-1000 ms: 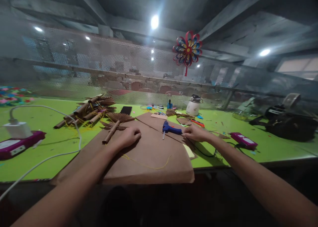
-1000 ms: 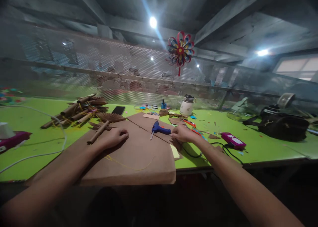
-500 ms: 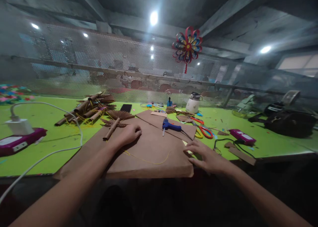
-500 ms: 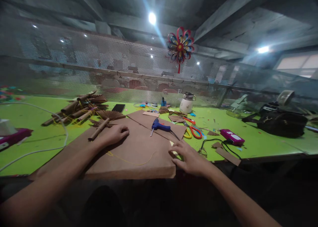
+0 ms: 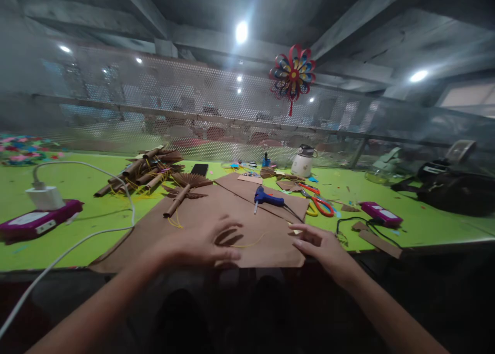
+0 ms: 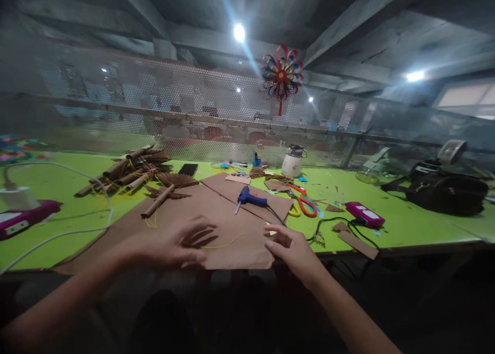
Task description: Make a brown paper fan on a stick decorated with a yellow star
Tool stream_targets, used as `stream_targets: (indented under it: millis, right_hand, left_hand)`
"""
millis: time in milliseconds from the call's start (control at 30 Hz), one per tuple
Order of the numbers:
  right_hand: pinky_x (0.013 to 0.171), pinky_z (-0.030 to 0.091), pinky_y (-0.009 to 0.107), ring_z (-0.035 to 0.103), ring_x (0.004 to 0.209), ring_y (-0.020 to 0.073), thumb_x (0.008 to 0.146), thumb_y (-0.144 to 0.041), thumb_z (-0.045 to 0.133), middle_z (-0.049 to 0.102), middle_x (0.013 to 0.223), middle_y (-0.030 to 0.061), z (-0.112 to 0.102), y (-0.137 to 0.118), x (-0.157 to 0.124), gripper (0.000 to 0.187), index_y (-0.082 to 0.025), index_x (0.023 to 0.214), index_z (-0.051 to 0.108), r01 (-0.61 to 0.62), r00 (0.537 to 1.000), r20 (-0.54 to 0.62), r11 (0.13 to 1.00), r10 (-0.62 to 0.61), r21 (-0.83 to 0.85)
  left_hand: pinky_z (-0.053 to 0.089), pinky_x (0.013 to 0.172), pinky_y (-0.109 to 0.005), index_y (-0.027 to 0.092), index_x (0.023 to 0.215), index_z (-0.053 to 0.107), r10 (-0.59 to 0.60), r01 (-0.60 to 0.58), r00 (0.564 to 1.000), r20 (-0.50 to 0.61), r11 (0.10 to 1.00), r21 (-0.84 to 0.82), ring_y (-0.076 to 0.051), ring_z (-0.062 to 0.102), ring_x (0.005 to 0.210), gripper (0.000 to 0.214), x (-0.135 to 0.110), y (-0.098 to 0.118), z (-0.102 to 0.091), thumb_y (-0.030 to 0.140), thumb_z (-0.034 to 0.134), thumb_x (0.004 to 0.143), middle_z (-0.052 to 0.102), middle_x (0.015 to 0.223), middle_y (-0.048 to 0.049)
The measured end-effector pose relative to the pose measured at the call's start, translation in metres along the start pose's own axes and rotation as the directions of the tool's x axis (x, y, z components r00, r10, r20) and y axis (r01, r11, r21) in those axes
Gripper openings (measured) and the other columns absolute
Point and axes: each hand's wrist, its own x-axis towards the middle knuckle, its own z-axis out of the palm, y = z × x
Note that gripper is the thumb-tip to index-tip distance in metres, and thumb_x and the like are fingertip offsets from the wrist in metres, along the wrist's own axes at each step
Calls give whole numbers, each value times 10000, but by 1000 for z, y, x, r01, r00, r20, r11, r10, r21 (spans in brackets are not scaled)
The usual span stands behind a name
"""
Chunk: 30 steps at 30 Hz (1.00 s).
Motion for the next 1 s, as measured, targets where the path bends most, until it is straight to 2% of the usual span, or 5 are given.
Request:
stream_targets:
  millis: [200, 400, 600, 800, 1000]
  right_hand:
    - [602, 461, 239, 589, 666, 135, 595, -312, 792, 652, 752, 30, 5, -15, 11, 356, -160, 902, 695, -97, 994, 1, 902, 107, 420]
    - [660, 508, 259, 634, 806, 159, 706, -392, 707, 691, 911, 47, 9, -33, 27, 374, -236, 1039, 638, 104, 991, -125, 807, -38, 581]
    - [560, 466, 272, 549, 601, 141, 806, -399, 595, 649, 740, 45, 14, -11, 12, 233, -179, 785, 668, 242, 951, -165, 962, -261, -129]
    - [951, 390, 444, 456, 1122, 264, 810, -276, 599, 550, 1193, 117, 20, -10, -6, 347, -217, 1152, 589, 560, 818, 287, 579, -498, -592]
    - [933, 405, 420, 480, 1083, 246, 857, -245, 537, 579, 1153, 129, 19, -3, 12, 361, -166, 1209, 536, 516, 848, 338, 489, -408, -703]
  left_hand:
    - [336, 1009, -386, 319, 1325, 454, 63, -62, 998, 3, 972, 225, -287, 441, 1201, 633, -18, 10, 25, 407, 629, 723, 489, 1329, -61]
    - [427, 824, -274, 198, 1045, 645, -21, 31, 996, -88, 993, 110, -199, 583, 910, 342, -2, 7, 15, 292, 368, 869, 663, 961, -60]
    - [408, 711, -256, 152, 903, 665, -66, 60, 991, -120, 997, -58, -188, 568, 775, 413, 2, 18, 5, 388, 326, 890, 658, 834, -45]
    - [390, 619, -245, 145, 881, 674, -184, 140, 969, -163, 959, -248, -174, 534, 707, 395, 9, 12, 3, 415, 387, 851, 643, 787, -39]
    - [419, 698, -261, 180, 900, 690, -196, 124, 968, -157, 916, -382, -198, 554, 806, 309, 11, 13, -6, 383, 480, 799, 666, 829, -50]
